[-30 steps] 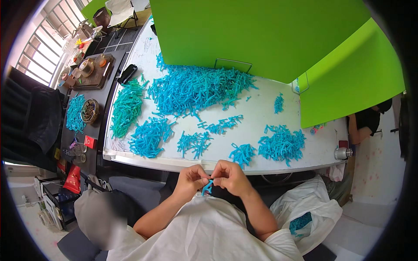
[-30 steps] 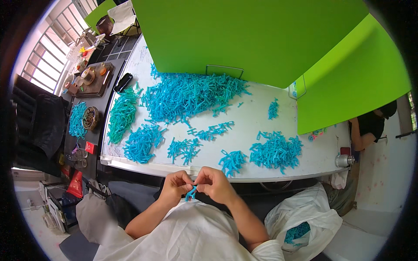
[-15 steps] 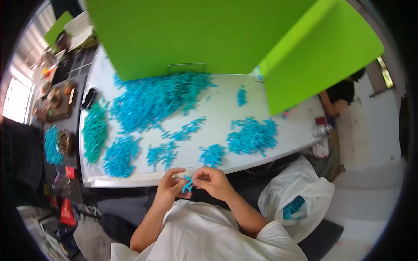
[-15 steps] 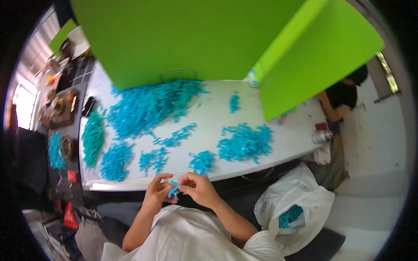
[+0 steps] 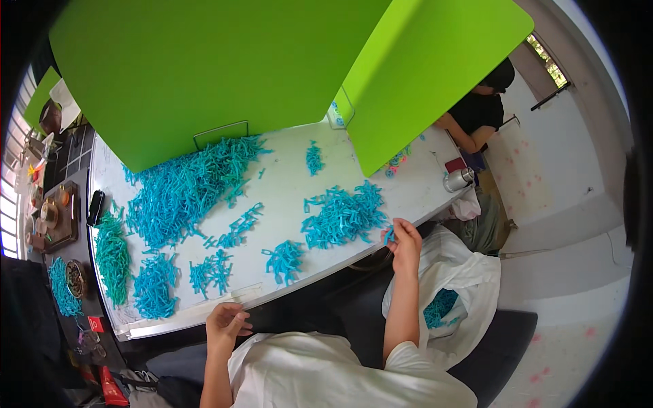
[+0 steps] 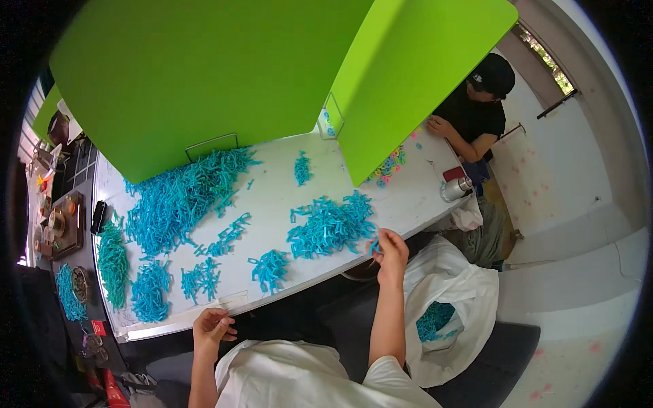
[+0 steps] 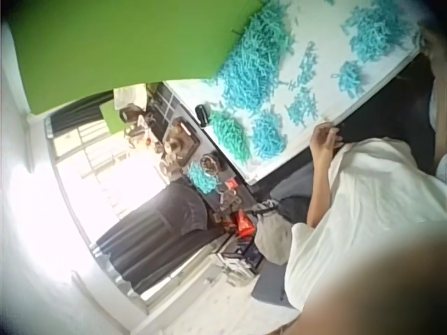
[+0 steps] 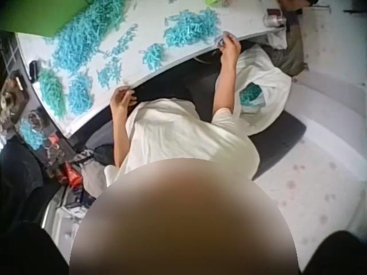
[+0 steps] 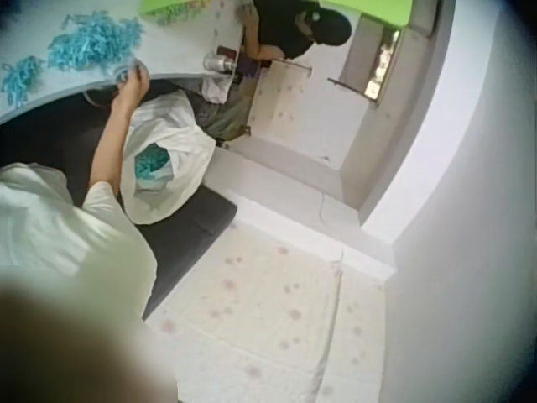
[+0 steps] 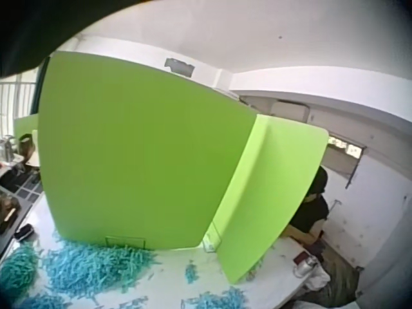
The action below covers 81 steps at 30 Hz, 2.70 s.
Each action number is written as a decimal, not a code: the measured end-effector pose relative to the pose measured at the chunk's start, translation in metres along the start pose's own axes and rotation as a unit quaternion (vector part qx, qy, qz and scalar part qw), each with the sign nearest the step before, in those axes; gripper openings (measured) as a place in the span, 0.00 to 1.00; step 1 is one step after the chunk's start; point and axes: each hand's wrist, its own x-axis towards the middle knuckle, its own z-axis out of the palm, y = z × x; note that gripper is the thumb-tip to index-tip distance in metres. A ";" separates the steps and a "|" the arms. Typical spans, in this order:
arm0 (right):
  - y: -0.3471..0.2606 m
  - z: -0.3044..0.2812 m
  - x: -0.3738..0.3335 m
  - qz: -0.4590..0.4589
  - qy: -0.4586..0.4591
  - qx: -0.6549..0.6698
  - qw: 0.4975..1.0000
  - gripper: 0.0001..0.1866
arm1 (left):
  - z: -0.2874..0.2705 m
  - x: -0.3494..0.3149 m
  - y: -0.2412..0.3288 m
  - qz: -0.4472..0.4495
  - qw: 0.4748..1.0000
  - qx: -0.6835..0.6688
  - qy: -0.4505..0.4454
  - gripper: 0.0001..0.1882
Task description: Manually sort and untangle blue shredded paper strips on a workbench.
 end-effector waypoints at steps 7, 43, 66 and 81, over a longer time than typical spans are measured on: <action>0.003 -0.008 0.034 -0.017 0.037 -0.075 0.996 0.11 | 0.001 0.002 -0.014 0.035 0.997 0.069 0.031 0.07; 0.025 -0.048 0.097 -0.120 0.165 -0.165 0.965 0.08 | 0.020 0.000 -0.006 0.248 0.907 0.334 0.072 0.04; -0.001 0.052 0.003 -0.299 0.078 -0.332 0.891 0.11 | -0.016 0.094 0.060 0.392 0.716 0.511 0.272 0.08; 0.043 0.176 -0.190 -0.162 -0.362 -0.227 0.890 0.05 | -0.048 0.144 0.075 0.330 0.684 0.644 0.096 0.05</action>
